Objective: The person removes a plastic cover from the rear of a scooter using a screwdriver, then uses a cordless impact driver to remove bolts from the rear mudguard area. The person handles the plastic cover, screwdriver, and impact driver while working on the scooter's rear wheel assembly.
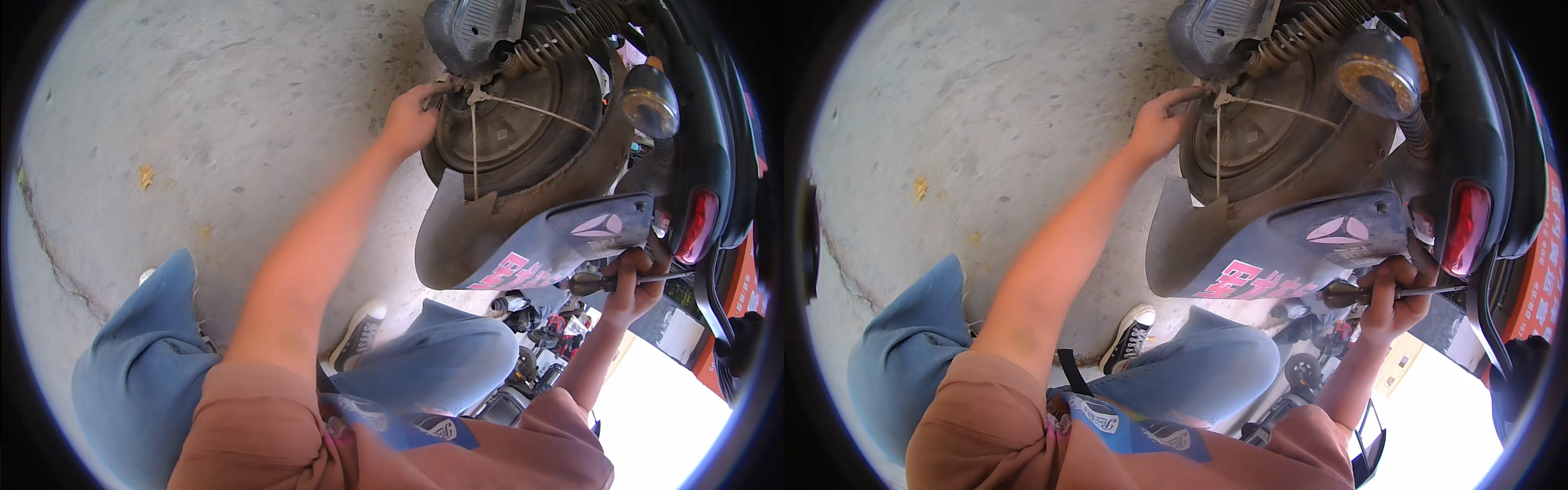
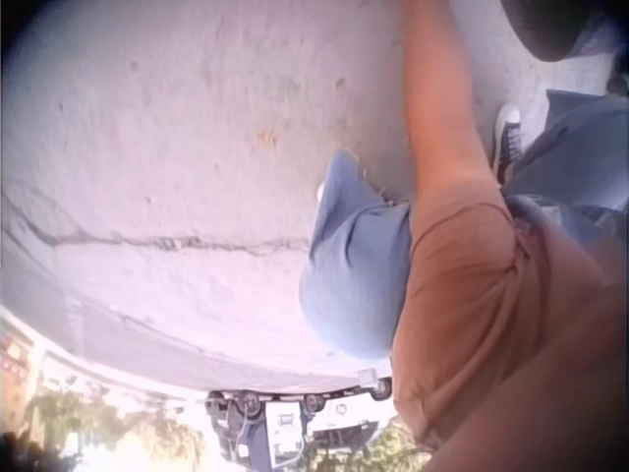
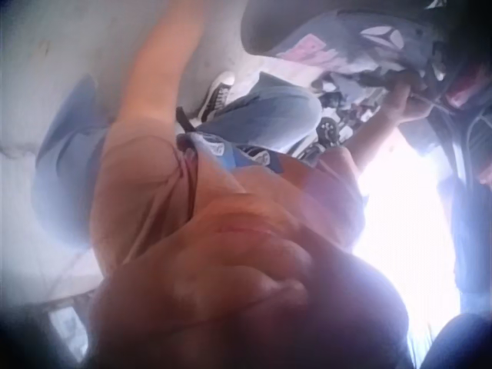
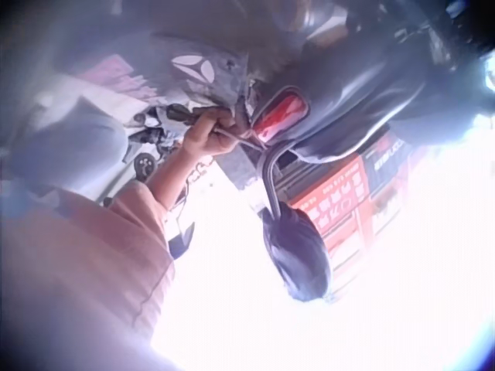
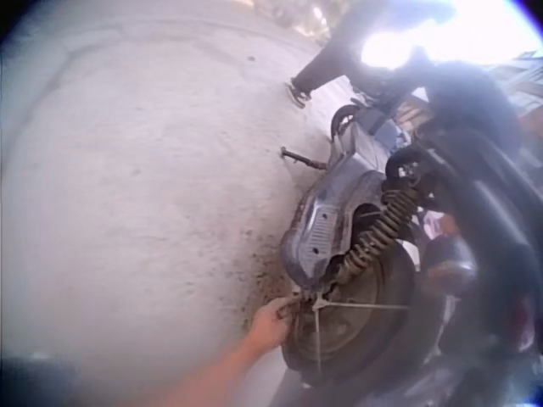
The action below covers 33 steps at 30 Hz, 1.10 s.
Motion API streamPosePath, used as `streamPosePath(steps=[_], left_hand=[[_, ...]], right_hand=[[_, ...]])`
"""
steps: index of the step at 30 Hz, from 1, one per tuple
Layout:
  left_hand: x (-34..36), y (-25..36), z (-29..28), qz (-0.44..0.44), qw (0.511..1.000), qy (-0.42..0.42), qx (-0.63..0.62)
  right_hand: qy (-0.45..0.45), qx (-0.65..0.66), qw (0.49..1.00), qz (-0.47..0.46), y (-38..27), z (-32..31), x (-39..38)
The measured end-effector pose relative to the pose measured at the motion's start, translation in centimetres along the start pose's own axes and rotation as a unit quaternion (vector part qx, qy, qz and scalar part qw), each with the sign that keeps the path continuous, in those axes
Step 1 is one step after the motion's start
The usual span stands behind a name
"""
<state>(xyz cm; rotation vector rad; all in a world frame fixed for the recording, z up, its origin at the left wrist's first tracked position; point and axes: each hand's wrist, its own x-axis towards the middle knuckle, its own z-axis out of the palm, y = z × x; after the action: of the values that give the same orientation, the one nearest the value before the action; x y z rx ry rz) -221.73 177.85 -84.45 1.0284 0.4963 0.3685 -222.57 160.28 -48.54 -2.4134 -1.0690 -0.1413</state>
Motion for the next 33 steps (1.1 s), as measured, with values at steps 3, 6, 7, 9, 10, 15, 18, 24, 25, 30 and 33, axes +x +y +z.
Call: streamPosePath(steps=[3, 6, 7, 9, 10, 15, 18, 24, 25, 30, 33], left_hand=[[-1.7, -2.0, -1.5, -0.147, 0.987, -0.062, -0.007], [-2.2, -1.9, -1.5, -0.128, 0.986, -0.002, -0.104], [-1.8, -0.1, -0.8, -0.086, 0.987, 0.029, -0.132], [-0.1, 1.2, 0.0, -0.038, 0.988, 0.051, -0.141], [1.8, 0.7, 0.1, -0.032, 0.991, 0.043, -0.126], [0.0, -0.1, 0.1, 0.033, 0.999, -0.001, 0.022], [-1.8, 1.2, -0.6, -0.033, 0.996, 0.005, -0.088], [1.5, 5.9, -0.1, -0.078, 0.976, 0.043, -0.200], [1.9, 5.3, 0.3, -0.092, 0.978, 0.045, -0.183], [-0.5, 4.3, -1.1, -0.243, 0.910, 0.142, -0.304], [-3.2, 1.1, -4.0, -0.284, 0.848, 0.209, -0.395]], right_hand=[[-0.007, 0.031, 0.999, 0.005, 0.2, -0.3, -0.3], [-0.011, 0.065, 0.997, 0.026, 0.2, -0.5, -0.5], [-0.007, 0.067, 0.997, 0.027, 0.3, -0.4, -0.5], [0.000, 0.075, 0.997, 0.020, 0.2, 0.0, -0.3], [-0.006, 0.079, 0.997, 0.017, 0.0, 0.1, -0.1], [-0.011, 0.073, 0.997, 0.029, 0.7, -0.7, -0.2], [-0.019, 0.080, 0.996, 0.031, 0.3, -0.8, -0.3], [-0.031, 0.099, 0.994, 0.028, -0.3, -0.4, 0.1], [-0.015, 0.095, 0.995, 0.036, -0.5, -0.3, 0.1], [-0.004, 0.070, 0.996, 0.061, -2.9, 1.3, -1.3], [-0.033, 0.051, 0.998, 0.036, -4.6, 1.9, -4.1]])
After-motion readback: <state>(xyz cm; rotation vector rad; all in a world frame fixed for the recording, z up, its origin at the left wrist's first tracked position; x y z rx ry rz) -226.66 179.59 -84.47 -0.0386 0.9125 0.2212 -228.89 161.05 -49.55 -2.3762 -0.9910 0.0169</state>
